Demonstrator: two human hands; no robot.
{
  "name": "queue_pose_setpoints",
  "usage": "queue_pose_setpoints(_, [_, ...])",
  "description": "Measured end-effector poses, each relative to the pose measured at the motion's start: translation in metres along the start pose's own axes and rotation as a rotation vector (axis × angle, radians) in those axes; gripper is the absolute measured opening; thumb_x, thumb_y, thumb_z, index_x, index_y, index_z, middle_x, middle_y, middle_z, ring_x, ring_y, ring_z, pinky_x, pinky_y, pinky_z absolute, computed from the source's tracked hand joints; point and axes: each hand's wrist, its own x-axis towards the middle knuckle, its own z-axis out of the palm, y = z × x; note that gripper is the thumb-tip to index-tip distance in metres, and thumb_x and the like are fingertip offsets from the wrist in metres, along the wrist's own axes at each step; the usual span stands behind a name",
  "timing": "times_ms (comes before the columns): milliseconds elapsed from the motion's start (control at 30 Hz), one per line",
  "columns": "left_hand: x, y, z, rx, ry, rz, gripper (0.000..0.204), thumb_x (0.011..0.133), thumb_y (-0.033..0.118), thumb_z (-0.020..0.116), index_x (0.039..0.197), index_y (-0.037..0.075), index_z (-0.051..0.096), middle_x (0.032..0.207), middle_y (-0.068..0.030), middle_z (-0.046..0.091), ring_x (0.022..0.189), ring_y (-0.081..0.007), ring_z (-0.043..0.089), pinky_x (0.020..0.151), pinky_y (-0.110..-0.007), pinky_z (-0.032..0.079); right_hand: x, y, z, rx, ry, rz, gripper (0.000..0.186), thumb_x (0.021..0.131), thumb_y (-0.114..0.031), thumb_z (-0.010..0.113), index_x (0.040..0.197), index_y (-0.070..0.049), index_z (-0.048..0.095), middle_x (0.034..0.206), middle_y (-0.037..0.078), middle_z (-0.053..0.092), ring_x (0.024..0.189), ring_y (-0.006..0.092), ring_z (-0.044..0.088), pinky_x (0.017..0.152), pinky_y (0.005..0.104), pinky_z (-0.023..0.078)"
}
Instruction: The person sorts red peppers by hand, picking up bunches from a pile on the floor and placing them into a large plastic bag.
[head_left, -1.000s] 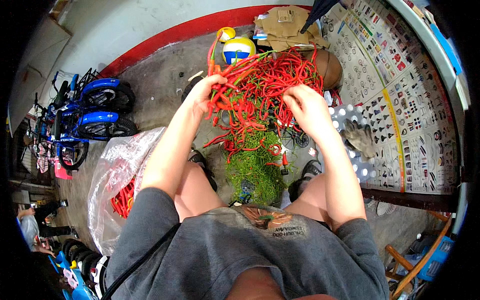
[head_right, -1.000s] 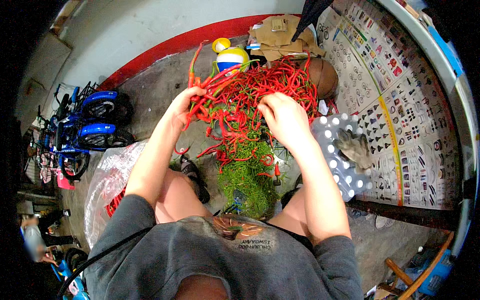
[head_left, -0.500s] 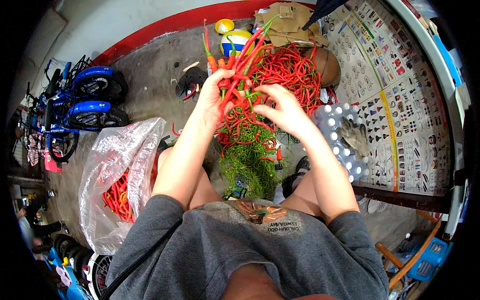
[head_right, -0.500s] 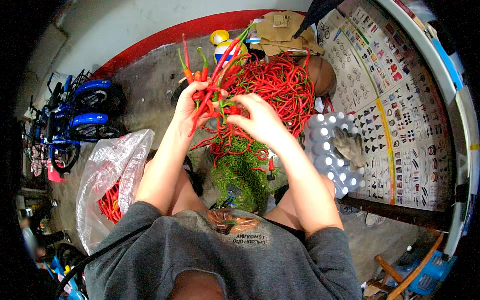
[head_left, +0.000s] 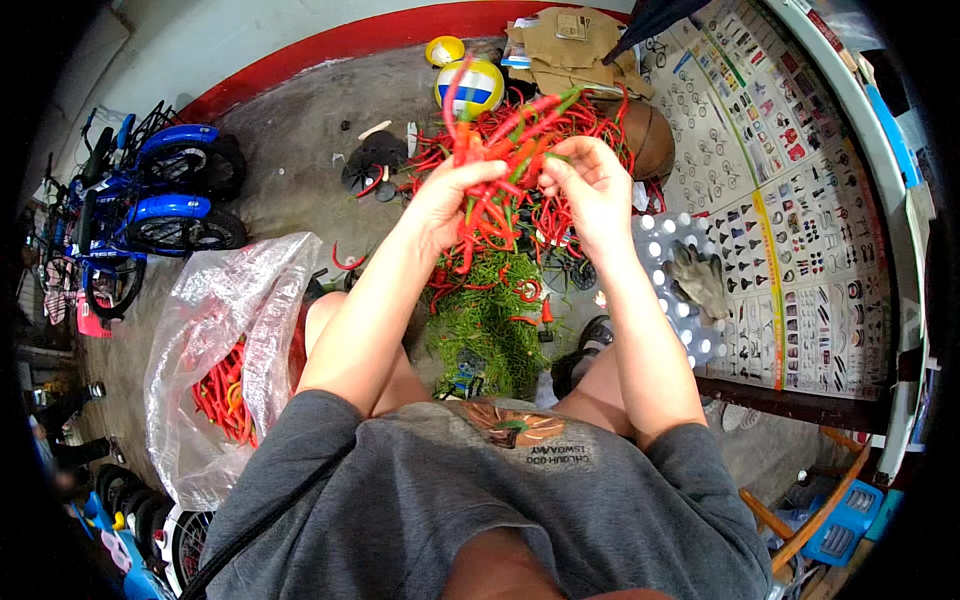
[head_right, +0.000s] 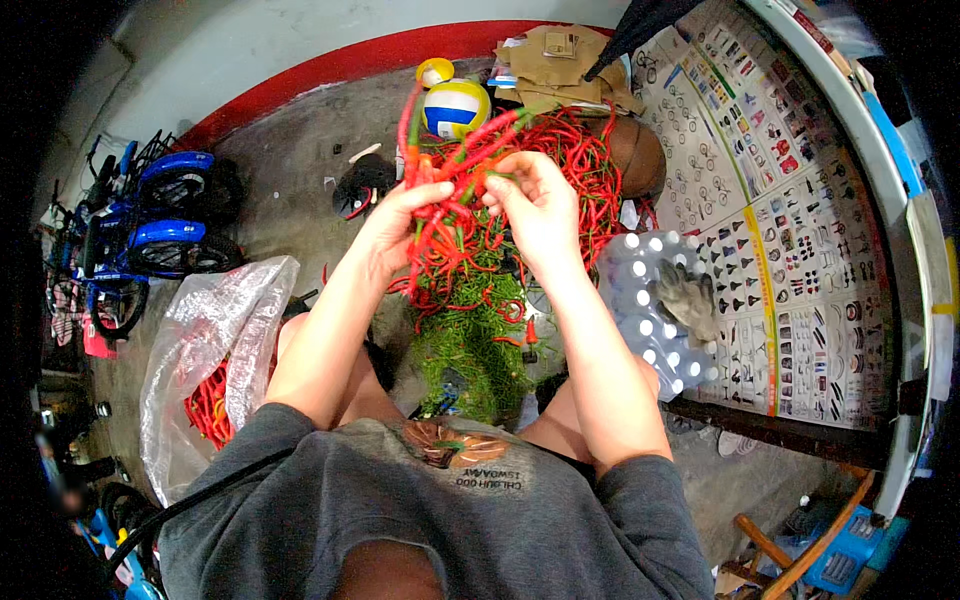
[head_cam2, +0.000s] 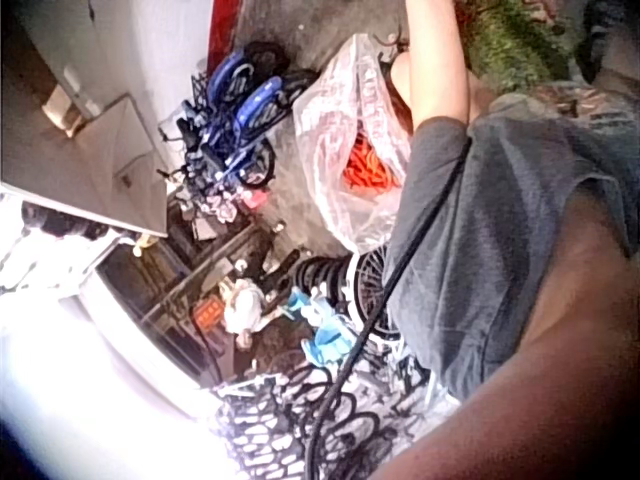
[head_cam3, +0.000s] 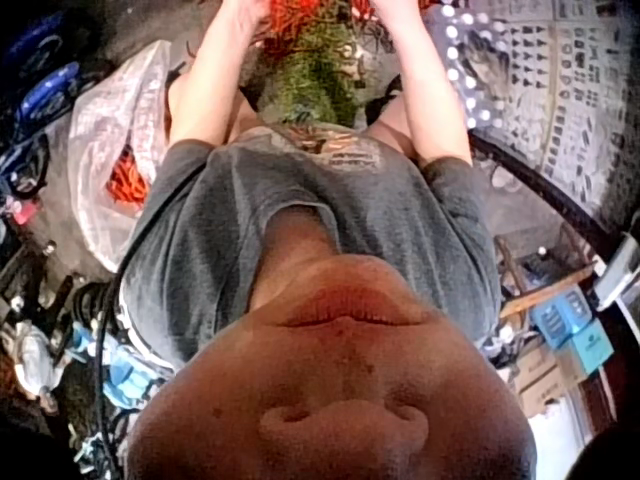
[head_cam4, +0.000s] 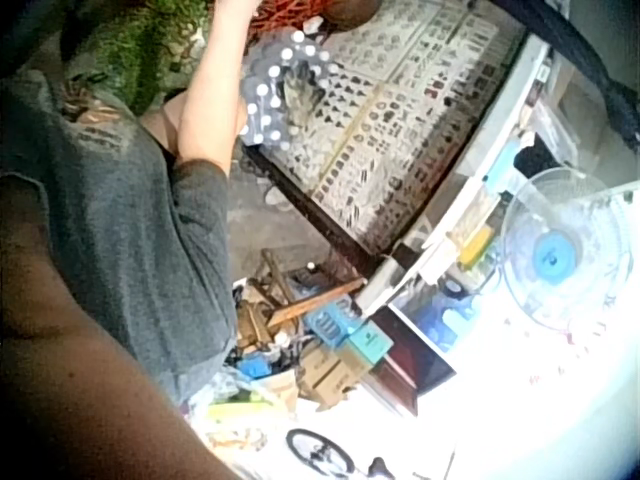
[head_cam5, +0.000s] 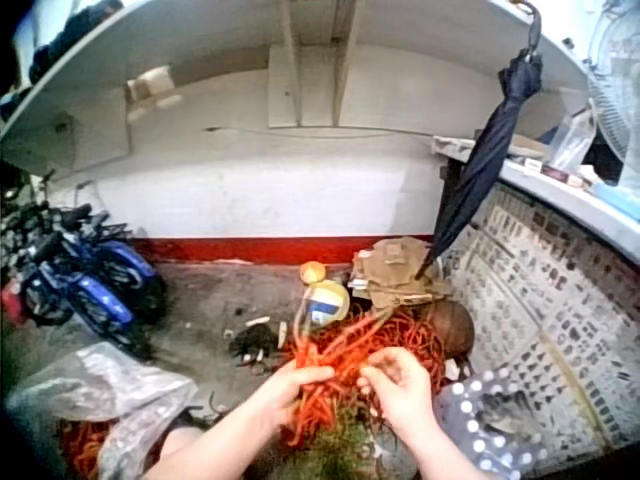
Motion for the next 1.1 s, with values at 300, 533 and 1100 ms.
queue_pose_setpoints(300, [-0.003, -0.018, 0.008, 0.063, -0.151, 0.009, 0.027, 0.074, 0.004, 0.066, 0.100, 0.004, 0.058, 0.087, -0.0046, 0.062, 0.082, -0.0136, 0.060, 0.075, -0.028, 0.049, -0.007, 0.005, 0.008, 0.001, -0.048, 0.122, 0.007, 0.081, 0.003, 0.058, 0.089, 0.004, 0.058, 0.072, 0.006, 0.062, 0.063, 0.0108, 0.059, 0.058, 0.0226, 0.049])
queue_pose_setpoints(533, [-0.004, -0.013, 0.005, 0.215, -0.002, 0.131, 0.026, 0.068, 0.000, 0.064, 0.094, 0.002, 0.060, 0.083, -0.0041, 0.063, 0.077, -0.0124, 0.059, 0.073, -0.027, 0.046, -0.008, -0.004, 0.011, -0.456, -0.058, 0.027, 0.009, 0.079, 0.001, 0.060, 0.088, 0.001, 0.059, 0.074, 0.006, 0.060, 0.063, 0.0142, 0.060, 0.057, 0.0256, 0.048])
queue_pose_setpoints(1100, [-0.008, -0.002, -0.013, 0.571, 0.045, 0.163, 0.028, 0.065, 0.002, 0.061, 0.093, -0.001, 0.062, 0.081, -0.0015, 0.062, 0.071, -0.0088, 0.056, 0.067, -0.025, 0.045, -0.013, -0.013, -0.011, -0.176, -0.232, 0.214, 0.016, 0.087, -0.013, 0.055, 0.086, 0.001, 0.062, 0.071, 0.001, 0.057, 0.067, 0.0106, 0.052, 0.060, 0.0279, 0.043])
